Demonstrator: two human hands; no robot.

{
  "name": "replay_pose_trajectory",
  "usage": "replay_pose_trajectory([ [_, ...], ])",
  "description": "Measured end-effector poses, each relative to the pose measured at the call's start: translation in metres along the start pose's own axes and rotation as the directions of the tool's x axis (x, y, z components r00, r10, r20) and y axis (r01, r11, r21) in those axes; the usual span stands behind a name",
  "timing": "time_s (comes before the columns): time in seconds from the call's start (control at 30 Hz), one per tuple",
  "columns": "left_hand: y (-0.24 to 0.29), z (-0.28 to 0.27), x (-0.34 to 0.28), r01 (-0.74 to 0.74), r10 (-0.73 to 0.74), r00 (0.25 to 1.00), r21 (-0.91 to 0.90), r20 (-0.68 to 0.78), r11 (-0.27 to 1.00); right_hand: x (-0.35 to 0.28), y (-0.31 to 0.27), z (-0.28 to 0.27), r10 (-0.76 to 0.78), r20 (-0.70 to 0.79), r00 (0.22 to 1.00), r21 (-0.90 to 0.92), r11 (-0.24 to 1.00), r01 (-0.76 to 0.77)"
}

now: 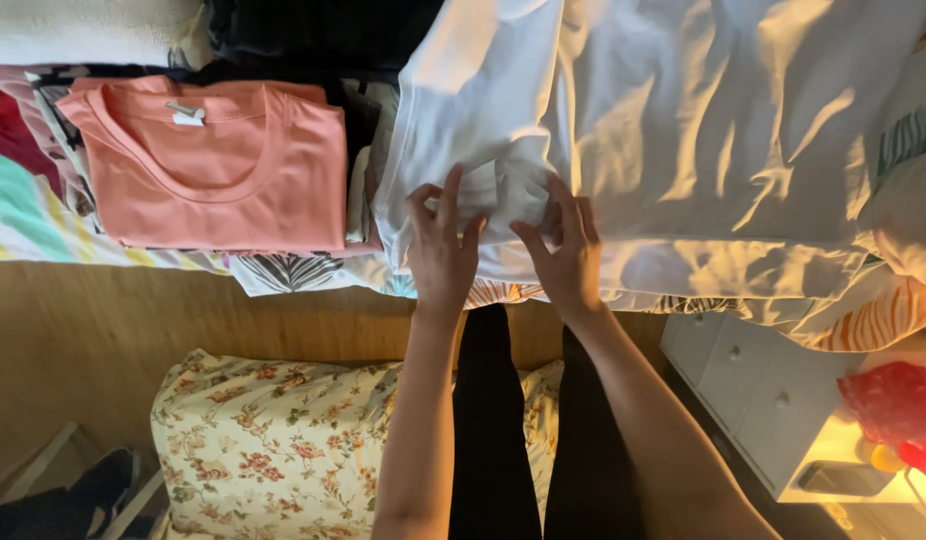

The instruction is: The person folds a pink t-shirt and places it on a stack of other folded clothes on a bed. They then pick up a white t-shirt, smooth it out, and fold it by hand, placing it on top of the existing pile.

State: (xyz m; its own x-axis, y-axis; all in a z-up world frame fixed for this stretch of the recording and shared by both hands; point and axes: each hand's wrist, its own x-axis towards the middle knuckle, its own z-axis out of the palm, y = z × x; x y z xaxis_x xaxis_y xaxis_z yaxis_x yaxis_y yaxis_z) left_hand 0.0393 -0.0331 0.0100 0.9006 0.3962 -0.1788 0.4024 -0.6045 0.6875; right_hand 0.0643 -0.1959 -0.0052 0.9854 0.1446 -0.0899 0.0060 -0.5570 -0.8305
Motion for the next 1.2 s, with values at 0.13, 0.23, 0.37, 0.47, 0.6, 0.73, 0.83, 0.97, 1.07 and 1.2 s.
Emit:
replay_pose_trajectory([
  [0.13, -0.023, 0.017, 0.006, -0.043, 0.041, 0.995, -0.019, -0.093, 0.999, 0.004, 0.017, 0.016, 0.196, -0.019, 0.98, 0.114, 0.975, -0.193],
  [0.23, -0.028, 0.013, 0.014, -0.021, -0.011, 0.992, -0.25, -0.123, 0.968, 0.005, 0.031, 0.017, 0.227, -0.006, 0.974, 0.196, 0.955, -0.221],
  [0.37, -0.04, 0.005, 0.015, 0.111, -0.105, 0.993, -0.592, 0.045, 0.798, 0.001, 0.014, 0.009, 0.146, -0.04, 0.988, 0.207, 0.969, -0.135],
  [0.47, -0.044, -0.007, 0.015, 0.159, -0.093, 0.987, -0.652, 0.134, 0.742, -0.011, 0.006, 0.006, 0.083, -0.086, 0.993, 0.105, 0.992, -0.074],
  [0.6, -0.053, -0.023, 0.006, 0.089, 0.052, 0.983, -0.711, 0.175, 0.698, -0.039, 0.033, 0.011, -0.102, -0.005, 0.995, 0.143, 0.985, 0.102],
  [0.73, -0.063, -0.04, -0.012, 0.205, -0.002, 0.961, -0.708, 0.277, 0.676, -0.046, 0.029, 0.009, -0.331, 0.072, 0.941, 0.085, 0.942, 0.325],
  [0.83, -0.064, -0.042, -0.022, 0.353, -0.148, 0.932, -0.729, 0.332, 0.587, -0.052, 0.021, 0.007, -0.338, 0.096, 0.936, 0.034, 0.941, 0.337],
  [0.97, -0.046, -0.033, -0.022, 0.258, -0.206, 0.964, -0.751, 0.165, 0.608, -0.069, 0.05, 0.025, 0.09, 0.11, 0.99, 0.347, 0.93, -0.123],
  [1.07, -0.037, -0.027, -0.019, 0.218, -0.194, 0.973, -0.748, 0.121, 0.626, -0.056, 0.038, 0.025, 0.286, 0.152, 0.946, 0.496, 0.806, -0.323],
  [1.2, -0.025, -0.031, -0.007, 0.078, -0.068, 0.997, -0.361, 0.041, 0.929, -0.049, 0.041, 0.018, 0.215, 0.248, 0.945, 0.469, 0.827, -0.311],
])
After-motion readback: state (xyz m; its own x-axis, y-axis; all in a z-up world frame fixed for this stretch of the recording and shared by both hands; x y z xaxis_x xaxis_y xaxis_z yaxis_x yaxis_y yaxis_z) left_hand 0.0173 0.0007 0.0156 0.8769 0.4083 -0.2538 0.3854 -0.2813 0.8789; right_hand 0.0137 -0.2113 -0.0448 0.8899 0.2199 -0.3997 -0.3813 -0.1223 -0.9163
